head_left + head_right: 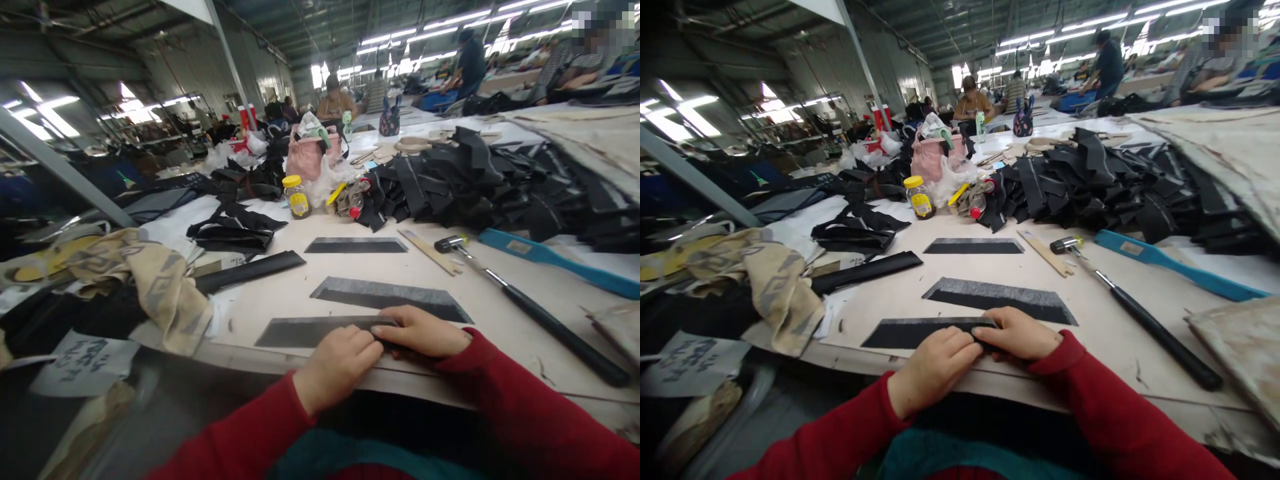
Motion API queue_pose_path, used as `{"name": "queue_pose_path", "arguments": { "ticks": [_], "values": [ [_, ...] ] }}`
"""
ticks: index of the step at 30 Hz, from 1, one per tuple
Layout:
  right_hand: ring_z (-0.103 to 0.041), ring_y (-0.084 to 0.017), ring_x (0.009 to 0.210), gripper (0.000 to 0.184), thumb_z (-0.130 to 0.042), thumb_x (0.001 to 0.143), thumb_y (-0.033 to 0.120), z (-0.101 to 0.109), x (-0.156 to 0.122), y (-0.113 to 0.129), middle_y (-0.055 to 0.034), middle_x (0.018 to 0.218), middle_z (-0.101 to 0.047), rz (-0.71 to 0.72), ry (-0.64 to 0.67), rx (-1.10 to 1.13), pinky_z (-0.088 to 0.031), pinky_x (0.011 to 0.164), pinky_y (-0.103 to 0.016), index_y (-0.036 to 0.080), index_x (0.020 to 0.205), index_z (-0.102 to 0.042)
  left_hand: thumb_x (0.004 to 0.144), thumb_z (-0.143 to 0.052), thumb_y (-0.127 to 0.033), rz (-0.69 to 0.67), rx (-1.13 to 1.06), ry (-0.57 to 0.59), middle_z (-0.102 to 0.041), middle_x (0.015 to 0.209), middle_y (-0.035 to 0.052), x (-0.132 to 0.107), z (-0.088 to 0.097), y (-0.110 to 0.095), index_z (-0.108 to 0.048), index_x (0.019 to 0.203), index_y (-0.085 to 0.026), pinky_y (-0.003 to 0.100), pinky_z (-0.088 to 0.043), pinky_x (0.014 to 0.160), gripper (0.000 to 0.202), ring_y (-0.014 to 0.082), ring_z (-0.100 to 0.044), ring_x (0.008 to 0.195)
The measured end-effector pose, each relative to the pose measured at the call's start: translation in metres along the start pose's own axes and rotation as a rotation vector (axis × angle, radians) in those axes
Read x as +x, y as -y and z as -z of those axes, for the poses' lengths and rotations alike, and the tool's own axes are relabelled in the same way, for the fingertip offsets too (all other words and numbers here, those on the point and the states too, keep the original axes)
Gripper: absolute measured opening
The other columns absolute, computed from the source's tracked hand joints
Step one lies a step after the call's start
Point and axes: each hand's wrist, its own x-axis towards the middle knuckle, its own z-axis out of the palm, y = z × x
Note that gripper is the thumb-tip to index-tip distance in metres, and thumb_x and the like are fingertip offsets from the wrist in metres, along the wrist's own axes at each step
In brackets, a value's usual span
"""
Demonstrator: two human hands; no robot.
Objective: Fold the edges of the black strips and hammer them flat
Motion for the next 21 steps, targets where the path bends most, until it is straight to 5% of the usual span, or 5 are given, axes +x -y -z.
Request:
{"name": "queue_pose_path", "arguments": {
  "ticks": [4,9,14,21],
  "values": [
    [-0.056,-0.015,0.071,0.023,-0.046,0.083,0.037,0.004,-0.016,-0.006,-0.0019,0.078,-0.062,0.185,-0.092,-0.281,-0.043,0.064,-0.026,0.018,0.083,-0.059,0.09,-0.042,-0.029,0.097,-0.156,0.01,-0.059,0.094,0.0044,-0.003,0.011,0.003,-0.054,0.1,-0.019,0.032,-0.043,0.078,0.019,0.0176,-0.052,0.088],
    [-0.055,-0.016,0.076,0.021,-0.043,0.085,0.032,0.007,-0.033,-0.011,-0.0036,0.084,-0.062,0.241,-0.084,-0.4,-0.042,0.069,-0.028,0.02,0.088,-0.06,0.083,-0.055,-0.029,0.306,-0.189,0.085,-0.054,0.118,0.0072,-0.019,0.04,0.039,-0.047,0.119,-0.022,0.037,-0.036,0.095,0.037,0.0209,-0.046,0.11],
    [-0.055,-0.017,0.08,0.024,-0.04,0.087,0.035,0.01,-0.048,-0.019,-0.0053,0.087,-0.061,0.273,-0.127,-0.431,-0.044,0.073,-0.03,0.022,0.086,-0.06,0.084,-0.053,-0.029,0.318,-0.296,0.383,-0.062,0.085,0.0022,-0.034,0.059,0.062,-0.06,0.087,-0.019,0.027,-0.043,0.077,0.013,0.0156,-0.056,0.083],
    [-0.045,-0.021,0.115,0.024,-0.045,0.085,0.037,0.018,-0.051,-0.035,-0.0074,0.124,-0.05,0.312,-0.254,-0.529,-0.037,0.097,-0.035,0.023,0.09,-0.064,0.09,-0.043,-0.031,0.249,-0.286,0.201,-0.056,0.109,0.0073,-0.004,0.046,0.066,-0.054,0.112,-0.017,0.028,-0.039,0.09,0.029,0.0166,-0.05,0.102]
  ]
}}
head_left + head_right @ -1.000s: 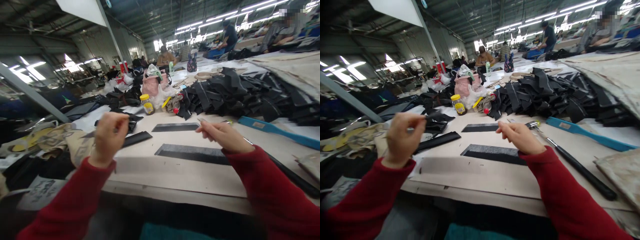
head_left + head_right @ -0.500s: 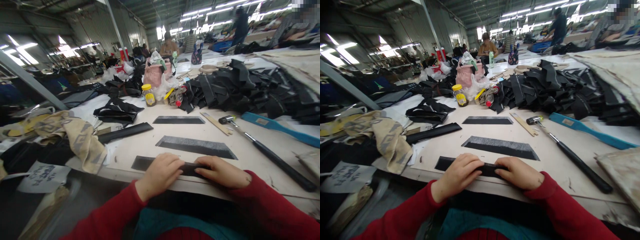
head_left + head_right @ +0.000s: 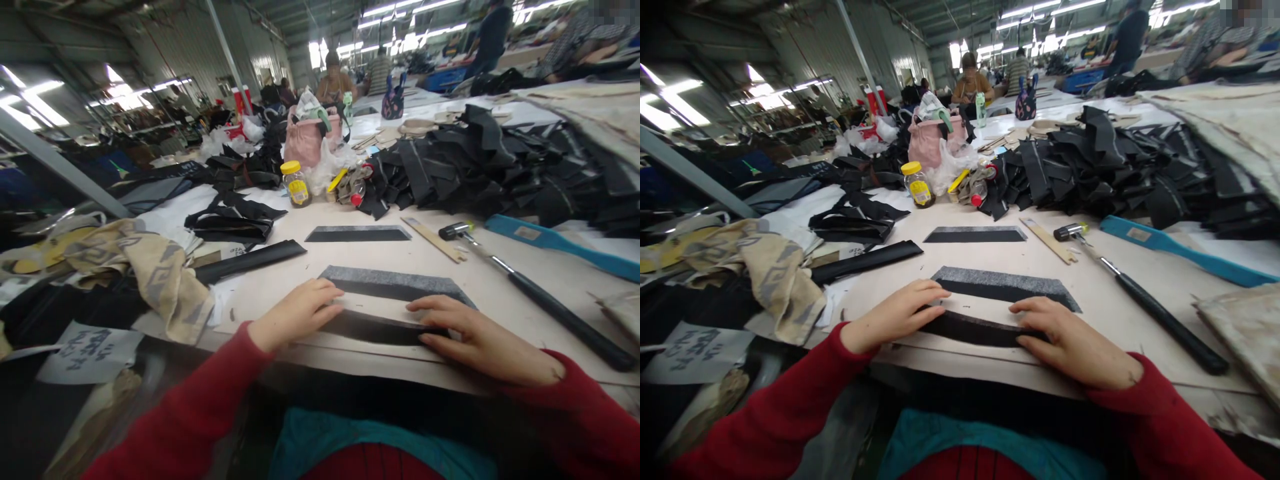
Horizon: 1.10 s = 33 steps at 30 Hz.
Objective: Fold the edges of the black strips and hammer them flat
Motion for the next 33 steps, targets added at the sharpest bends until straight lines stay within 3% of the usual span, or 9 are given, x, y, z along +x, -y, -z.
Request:
{"name": "queue_pose_path", "arguments": {
  "ticks": [3,5,9,12,17,19,24,29,33],
  "values": [
    [-0.045,-0.021,0.117,0.024,-0.047,0.084,0.033,-0.004,0.002,-0.007,-0.0081,0.125,-0.051,-0.031,-0.003,-0.02,-0.036,0.099,-0.036,0.021,0.095,-0.064,0.09,-0.043,-0.032,-0.014,0.066,-0.002,-0.055,0.106,0.0081,0.02,-0.011,-0.001,-0.054,0.115,-0.016,0.029,-0.04,0.088,0.032,0.0173,-0.05,0.099],
    [-0.045,-0.02,0.117,0.025,-0.046,0.084,0.031,-0.006,0.002,-0.008,-0.0084,0.125,-0.052,-0.054,-0.005,-0.026,-0.037,0.099,-0.036,0.02,0.098,-0.064,0.09,-0.041,-0.033,-0.021,0.072,0.027,-0.057,0.101,0.007,0.025,-0.013,-0.003,-0.058,0.106,-0.016,0.028,-0.041,0.085,0.029,0.0167,-0.051,0.095],
    [-0.044,-0.02,0.119,0.027,-0.044,0.084,0.028,-0.009,-0.001,-0.006,-0.0076,0.126,-0.052,-0.065,-0.027,-0.043,-0.037,0.1,-0.036,0.02,0.102,-0.063,0.091,-0.04,-0.034,-0.027,-0.031,0.073,-0.056,0.101,0.0049,0.017,-0.007,-0.003,-0.061,0.081,-0.016,0.024,-0.041,0.084,0.028,0.0141,-0.053,0.093],
    [-0.046,-0.02,0.118,0.028,-0.044,0.085,0.028,-0.011,-0.002,-0.005,-0.0074,0.125,-0.053,-0.049,-0.046,-0.066,-0.038,0.1,-0.037,0.02,0.103,-0.063,0.084,-0.053,-0.032,-0.036,-0.099,0.067,-0.053,0.108,0.0052,0.004,0.001,0.003,-0.058,0.08,-0.016,0.025,-0.039,0.087,0.018,0.0158,-0.05,0.099],
    [-0.053,-0.021,0.106,0.023,-0.044,0.085,0.029,-0.011,-0.002,0.0,-0.0084,0.116,-0.057,-0.008,-0.14,-0.092,-0.043,0.092,-0.037,0.02,0.092,-0.065,0.08,-0.053,-0.029,0.158,-0.198,0.267,-0.057,0.079,-0.0002,-0.018,0.014,0.024,-0.058,0.081,-0.017,0.022,-0.04,0.066,0.014,0.0137,-0.052,0.073],
    [-0.056,-0.02,0.099,0.021,-0.046,0.084,0.031,-0.009,-0.004,0.002,-0.0073,0.109,-0.06,-0.014,-0.192,-0.061,-0.046,0.087,-0.034,0.021,0.088,-0.064,0.08,-0.051,-0.03,0.259,-0.3,0.286,-0.056,0.074,-0.0018,-0.024,0.019,0.032,-0.058,0.082,-0.016,0.021,-0.038,0.062,0.016,0.0125,-0.051,0.068],
    [-0.058,-0.018,0.079,0.024,-0.05,0.081,0.043,0.001,-0.011,-0.001,-0.0028,0.084,-0.063,-0.216,-0.319,0.11,-0.046,0.07,-0.028,0.022,0.088,-0.06,0.081,-0.049,-0.037,0.342,-0.5,0.147,-0.054,0.075,-0.0017,-0.024,0.026,0.044,-0.057,0.088,-0.016,0.021,-0.037,0.061,0.024,0.0125,-0.049,0.068],
    [-0.057,-0.02,0.083,0.033,-0.052,0.074,0.049,0.016,-0.008,-0.015,-0.0032,0.088,-0.064,-0.402,-0.429,0.244,-0.042,0.074,-0.028,0.022,0.091,-0.058,0.083,-0.045,-0.039,0.307,-0.592,0.018,-0.045,0.066,-0.0032,-0.002,0.028,0.048,-0.05,0.069,-0.015,0.021,-0.036,0.061,0.028,0.0107,-0.043,0.064],
    [-0.056,-0.02,0.081,0.036,-0.051,0.071,0.054,0.026,-0.005,-0.031,-0.0028,0.085,-0.064,-0.479,-0.486,0.215,-0.041,0.072,-0.029,0.022,0.087,-0.057,0.078,-0.05,-0.04,0.315,-0.592,-0.062,-0.046,0.065,-0.0034,0.015,0.022,0.056,-0.051,0.068,-0.015,0.021,-0.035,0.06,0.027,0.0102,-0.044,0.063]
  ]
}}
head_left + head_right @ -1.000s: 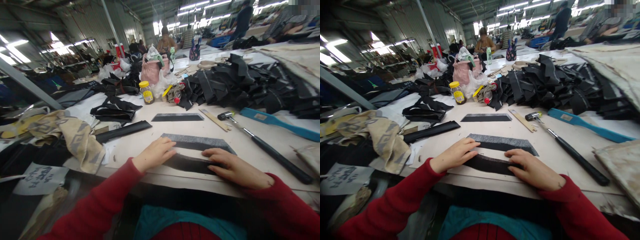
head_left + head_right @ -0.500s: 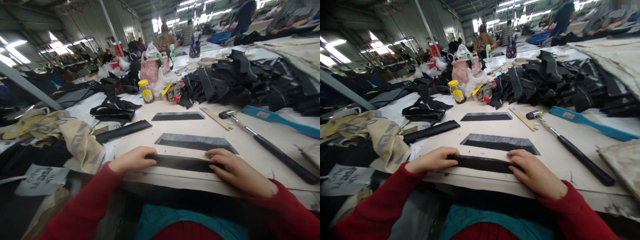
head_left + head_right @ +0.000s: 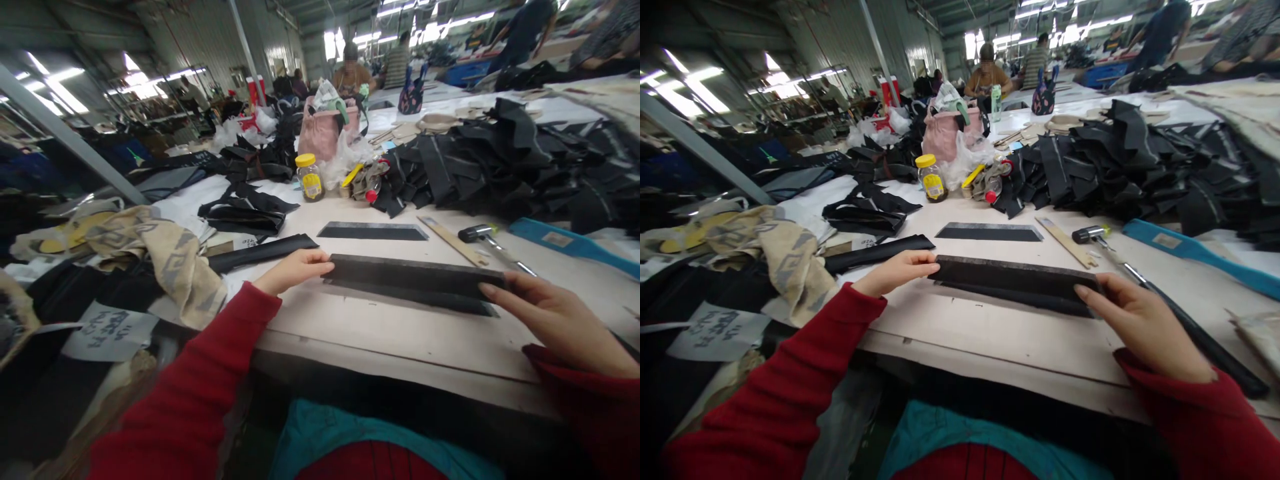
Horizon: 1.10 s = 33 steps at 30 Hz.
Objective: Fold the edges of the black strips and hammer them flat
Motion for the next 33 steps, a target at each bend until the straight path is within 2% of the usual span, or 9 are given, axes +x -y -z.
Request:
{"name": "queue_pose_path", "arguments": {
  "ticks": [2,7,11,20,29,33],
  "values": [
    [-0.056,-0.02,0.074,0.038,-0.048,0.07,0.057,0.001,0.005,-0.005,-0.0021,0.077,-0.062,-0.022,-0.022,-0.093,-0.04,0.067,-0.03,0.023,0.083,-0.056,0.075,-0.055,-0.04,0.013,0.049,-0.025,-0.05,0.065,-0.0025,0.009,-0.002,0.006,-0.054,0.068,-0.014,0.022,-0.034,0.06,0.026,0.0106,-0.045,0.062],
    [-0.051,-0.018,0.057,0.041,-0.041,0.07,0.062,-0.003,0.009,-0.012,-0.0011,0.059,-0.054,-0.045,-0.007,-0.347,-0.036,0.057,-0.03,0.022,0.066,-0.05,0.07,-0.059,-0.04,0.037,0.135,-0.001,-0.054,0.062,-0.0008,0.023,-0.009,0.021,-0.059,0.066,-0.013,0.022,-0.035,0.055,0.027,0.0107,-0.047,0.058],
    [-0.052,-0.018,0.059,0.041,-0.041,0.072,0.061,-0.009,0.01,-0.016,-0.0016,0.062,-0.057,-0.061,0.05,-0.415,-0.035,0.057,-0.029,0.022,0.069,-0.053,0.07,-0.059,-0.041,0.046,0.182,0.003,-0.053,0.057,-0.0015,0.027,-0.012,0.027,-0.059,0.063,-0.013,0.022,-0.032,0.051,0.028,0.0094,-0.044,0.052],
    [-0.051,-0.018,0.061,0.039,-0.04,0.075,0.059,-0.01,0.012,-0.011,-0.0004,0.063,-0.056,-0.102,0.087,-0.485,-0.033,0.056,-0.029,0.022,0.07,-0.054,0.068,-0.059,-0.041,0.045,0.238,-0.014,-0.055,0.06,-0.0007,0.033,-0.015,0.032,-0.058,0.062,-0.014,0.023,-0.033,0.053,0.028,0.0114,-0.047,0.057],
    [-0.05,-0.016,0.06,0.027,-0.044,0.078,0.045,-0.015,0.009,-0.003,-0.0009,0.065,-0.055,0.005,-0.017,-0.539,-0.031,0.053,-0.027,0.021,0.066,-0.051,0.072,-0.057,-0.038,-0.047,0.401,-0.109,-0.055,0.066,0.0004,0.028,-0.023,0.03,-0.055,0.061,-0.016,0.024,-0.033,0.056,0.025,0.0132,-0.048,0.062],
    [-0.05,-0.015,0.059,0.024,-0.046,0.077,0.04,-0.017,0.009,-0.002,-0.0012,0.066,-0.056,0.054,-0.071,-0.58,-0.031,0.052,-0.026,0.021,0.065,-0.052,0.074,-0.056,-0.039,-0.059,0.426,-0.115,-0.055,0.068,0.0004,0.027,-0.025,0.03,-0.055,0.062,-0.017,0.025,-0.033,0.056,0.026,0.0136,-0.048,0.063]
  ]
}}
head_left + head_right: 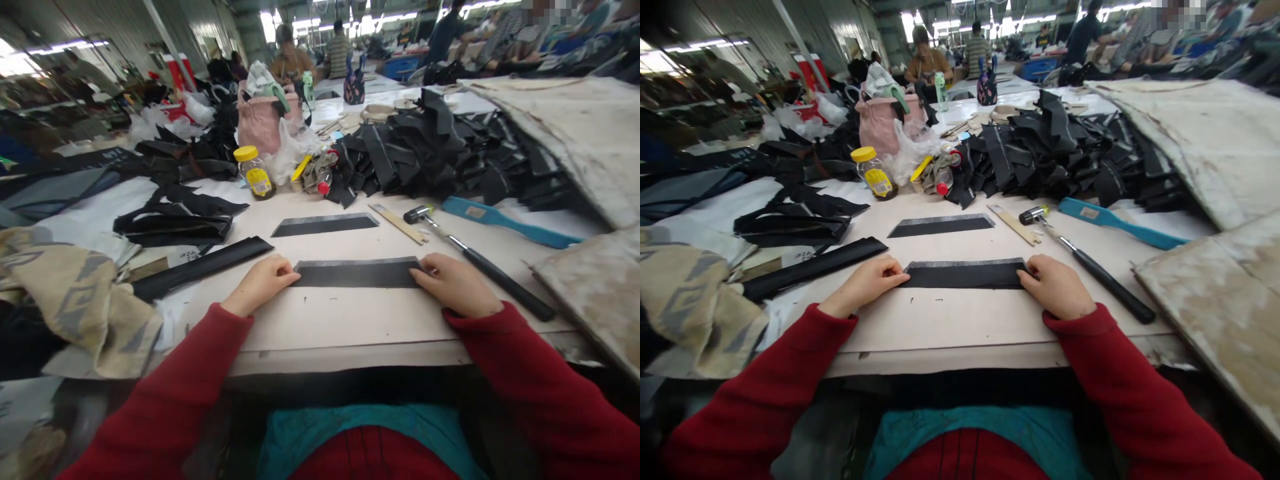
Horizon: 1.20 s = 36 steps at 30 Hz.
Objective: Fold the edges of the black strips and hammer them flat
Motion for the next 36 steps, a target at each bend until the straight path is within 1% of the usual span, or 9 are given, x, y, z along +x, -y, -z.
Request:
{"name": "queue_pose_path", "arguments": {
  "ticks": [6,16,19,21,23,25,29,34,36],
  "values": [
    [-0.053,-0.016,0.064,0.022,-0.046,0.077,0.039,-0.001,-0.001,-0.003,-0.0021,0.072,-0.059,0.031,0.01,0.016,-0.035,0.056,-0.027,0.02,0.07,-0.056,0.074,-0.056,-0.04,0.031,0.018,0.024,-0.053,0.067,0.0002,0.002,0.0,0.0,-0.055,0.063,-0.016,0.025,-0.033,0.056,0.026,0.0142,-0.049,0.063],
    [-0.052,-0.017,0.067,0.017,-0.047,0.079,0.032,-0.002,-0.002,-0.002,-0.0035,0.074,-0.057,0.14,0.01,-0.048,-0.035,0.06,-0.028,0.02,0.068,-0.05,0.075,-0.054,-0.041,0.024,0.06,0.047,-0.052,0.068,0.0002,0.002,0.0,0.0,-0.054,0.064,-0.017,0.026,-0.033,0.056,0.026,0.0148,-0.048,0.063],
    [-0.052,-0.02,0.072,0.018,-0.048,0.08,0.032,-0.004,-0.003,-0.005,-0.0055,0.075,-0.057,0.203,-0.017,-0.11,-0.036,0.064,-0.03,0.019,0.067,-0.051,0.075,-0.056,-0.038,-0.019,0.09,-0.002,-0.051,0.076,0.001,0.001,0.0,-0.002,-0.052,0.072,-0.017,0.026,-0.037,0.061,0.021,0.0157,-0.048,0.07],
    [-0.053,-0.023,0.078,0.018,-0.051,0.08,0.035,-0.004,-0.005,-0.007,-0.0076,0.082,-0.059,0.19,-0.096,-0.156,-0.037,0.067,-0.033,0.018,0.075,-0.055,0.075,-0.056,-0.033,-0.076,0.074,-0.028,-0.049,0.087,0.0024,0.001,0.001,-0.005,-0.053,0.083,-0.017,0.028,-0.04,0.069,0.018,0.0162,-0.048,0.077],
    [-0.052,-0.026,0.086,0.023,-0.054,0.079,0.037,-0.005,-0.007,-0.008,-0.0101,0.093,-0.059,0.174,-0.184,-0.176,-0.037,0.07,-0.035,0.017,0.09,-0.057,0.076,-0.053,-0.028,-0.148,0.037,0.01,-0.046,0.096,0.0035,0.002,0.002,-0.008,-0.053,0.092,-0.018,0.029,-0.041,0.076,0.018,0.0164,-0.048,0.084],
    [-0.052,-0.025,0.089,0.023,-0.052,0.081,0.032,-0.006,-0.01,-0.007,-0.0106,0.101,-0.058,0.219,-0.201,-0.157,-0.037,0.072,-0.035,0.017,0.099,-0.058,0.079,-0.047,-0.024,-0.213,0.017,0.073,-0.045,0.099,0.0036,0.003,0.003,-0.009,-0.056,0.092,-0.02,0.031,-0.041,0.083,0.016,0.0168,-0.048,0.09],
    [-0.051,-0.022,0.084,0.022,-0.044,0.085,0.02,-0.008,-0.014,-0.007,-0.0084,0.097,-0.059,0.327,-0.101,-0.113,-0.038,0.074,-0.034,0.021,0.09,-0.065,0.082,-0.044,-0.028,-0.253,0.042,0.134,-0.046,0.097,0.0041,0.006,0.006,-0.005,-0.062,0.087,-0.021,0.032,-0.04,0.087,0.02,0.0182,-0.047,0.093],
    [-0.052,-0.022,0.086,0.026,-0.044,0.085,0.02,-0.01,-0.018,-0.013,-0.0092,0.098,-0.06,0.328,-0.081,-0.073,-0.039,0.074,-0.034,0.022,0.098,-0.067,0.082,-0.048,-0.04,-0.272,0.094,0.249,-0.049,0.101,0.0038,0.003,0.018,0.008,-0.063,0.103,-0.026,0.031,-0.039,0.087,0.03,0.0192,-0.048,0.095],
    [-0.053,-0.022,0.087,0.027,-0.044,0.085,0.02,-0.011,-0.019,-0.014,-0.0096,0.098,-0.06,0.329,-0.085,-0.058,-0.04,0.074,-0.035,0.022,0.098,-0.068,0.085,-0.044,-0.04,-0.297,0.157,0.238,-0.051,0.098,0.0044,0.002,0.022,0.003,-0.065,0.1,-0.025,0.031,-0.04,0.085,0.03,0.0192,-0.049,0.092]
  ]
}}
